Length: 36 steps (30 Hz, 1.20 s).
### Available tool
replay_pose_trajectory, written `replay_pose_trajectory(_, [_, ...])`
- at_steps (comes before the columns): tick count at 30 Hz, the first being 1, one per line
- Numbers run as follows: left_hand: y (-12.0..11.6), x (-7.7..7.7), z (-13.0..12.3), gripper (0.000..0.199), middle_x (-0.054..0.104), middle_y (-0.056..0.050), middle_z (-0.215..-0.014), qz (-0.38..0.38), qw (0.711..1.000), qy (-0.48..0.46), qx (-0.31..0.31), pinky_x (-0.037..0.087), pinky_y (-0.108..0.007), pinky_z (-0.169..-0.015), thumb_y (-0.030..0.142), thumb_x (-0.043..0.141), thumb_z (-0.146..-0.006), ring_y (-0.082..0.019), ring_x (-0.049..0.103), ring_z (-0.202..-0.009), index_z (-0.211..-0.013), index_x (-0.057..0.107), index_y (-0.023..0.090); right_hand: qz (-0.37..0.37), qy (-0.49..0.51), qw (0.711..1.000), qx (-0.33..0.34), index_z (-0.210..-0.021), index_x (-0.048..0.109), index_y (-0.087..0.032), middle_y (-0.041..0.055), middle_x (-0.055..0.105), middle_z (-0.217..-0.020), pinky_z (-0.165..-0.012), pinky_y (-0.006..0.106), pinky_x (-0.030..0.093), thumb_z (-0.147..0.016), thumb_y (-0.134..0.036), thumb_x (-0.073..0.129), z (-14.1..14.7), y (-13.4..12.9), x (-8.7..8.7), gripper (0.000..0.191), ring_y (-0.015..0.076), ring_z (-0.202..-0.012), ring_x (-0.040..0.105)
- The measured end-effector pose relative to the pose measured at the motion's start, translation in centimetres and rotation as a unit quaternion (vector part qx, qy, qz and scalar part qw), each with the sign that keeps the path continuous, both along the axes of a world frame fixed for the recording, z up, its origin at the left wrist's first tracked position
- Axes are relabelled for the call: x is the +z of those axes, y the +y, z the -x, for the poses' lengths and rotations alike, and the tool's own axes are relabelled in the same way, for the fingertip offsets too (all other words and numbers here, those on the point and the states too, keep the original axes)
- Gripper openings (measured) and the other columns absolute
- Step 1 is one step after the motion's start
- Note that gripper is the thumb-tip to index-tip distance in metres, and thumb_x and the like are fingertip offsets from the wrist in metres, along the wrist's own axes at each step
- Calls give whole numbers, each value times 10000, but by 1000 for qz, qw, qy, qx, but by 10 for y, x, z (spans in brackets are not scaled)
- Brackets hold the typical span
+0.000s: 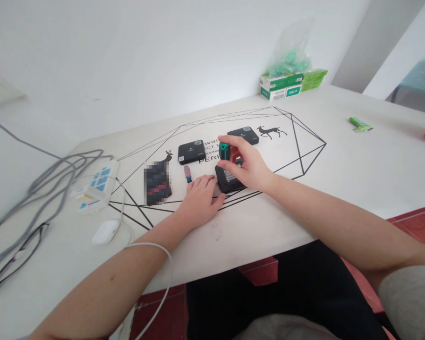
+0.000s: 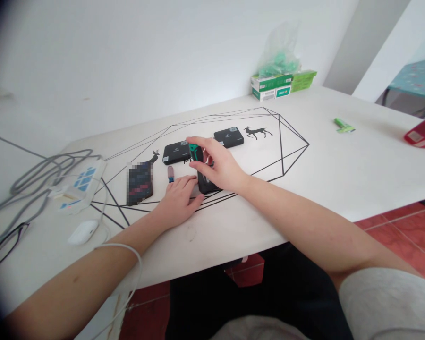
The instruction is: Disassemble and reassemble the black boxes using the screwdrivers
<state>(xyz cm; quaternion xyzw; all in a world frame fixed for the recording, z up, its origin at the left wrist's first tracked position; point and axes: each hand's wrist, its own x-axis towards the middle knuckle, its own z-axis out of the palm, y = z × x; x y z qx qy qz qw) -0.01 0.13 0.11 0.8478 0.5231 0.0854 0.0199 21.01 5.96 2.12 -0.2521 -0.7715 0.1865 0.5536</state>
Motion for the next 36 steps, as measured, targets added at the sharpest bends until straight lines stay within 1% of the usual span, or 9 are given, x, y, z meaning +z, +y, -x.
replay_pose_trajectory(3, [0,1,0,472,585,-190,-1510,0,1000,1,-2,434,-553,-1145,409,506,-1028,-377,535,-1383,-1414,586,148,19,20,999,-27,-1456,538,-289,102,662,-1350,-773,416,671,-996,-541,645,-4,6,-1,535,200,-883,675])
replay_pose_trajectory(5, [-1,2,-1,473,583,-196,-1512,1,1000,2,-1,438,-551,-1143,407,502,-1029,-377,533,-1386,-1410,590,142,27,29,998,-47,-1467,521,-296,91,674,-1287,-772,431,675,-1000,-563,630,-8,11,-1,548,208,-873,684])
replay_pose_trajectory(9, [-2,4,-1,466,584,-196,-1513,4,1000,1,0,439,-549,-1147,402,498,-1029,-373,535,-1383,-1405,598,145,21,37,994,-97,-1471,511,-311,65,681,-1150,-793,446,684,-1006,-545,616,-22,27,-3,531,226,-890,697])
replay_pose_trajectory(12, [-1,3,0,463,590,-187,-1507,4,1000,-4,-4,434,-544,-1151,407,490,-1035,-368,537,-1382,-1409,594,154,9,39,990,-135,-1495,498,-316,78,682,-1159,-866,512,687,-1014,-493,600,-34,40,-7,523,264,-973,712])
replay_pose_trajectory(16, [0,2,1,458,583,-180,-1519,3,1000,-3,-8,433,-540,-1149,408,487,-1038,-363,530,-1398,-1411,588,163,-16,44,985,-165,-1532,470,-311,101,676,-1239,-937,583,676,-1023,-423,559,-47,54,-11,529,307,-1102,707])
replay_pose_trajectory(21, [-1,3,0,470,579,-189,-1526,8,1000,4,-4,424,-533,-1165,410,487,-1042,-364,524,-1411,-1417,586,144,-31,32,984,-172,-1500,530,-282,125,663,-1344,-971,605,667,-1000,-389,593,-49,55,-12,515,327,-1160,691])
replay_pose_trajectory(24, [-1,3,0,469,578,-191,-1527,10,1000,8,-4,427,-537,-1161,409,489,-1041,-368,524,-1409,-1412,591,140,-19,29,986,-162,-1498,534,-279,132,661,-1343,-964,602,672,-1000,-406,607,-46,51,-12,519,327,-1146,697])
replay_pose_trajectory(29, [-1,3,-1,461,576,-183,-1538,7,1000,6,-5,420,-540,-1170,411,484,-1045,-361,514,-1428,-1415,588,156,-27,35,987,-152,-1549,466,-306,123,651,-1348,-951,586,683,-1025,-450,585,-42,46,-11,556,331,-1197,691])
replay_pose_trajectory(36, [-1,3,0,484,569,-195,-1542,14,1000,7,-6,415,-547,-1174,413,474,-1046,-368,506,-1433,-1429,582,138,-13,38,988,-147,-1528,486,-306,128,657,-1330,-897,576,700,-1017,-455,599,-40,45,-10,544,327,-1129,716])
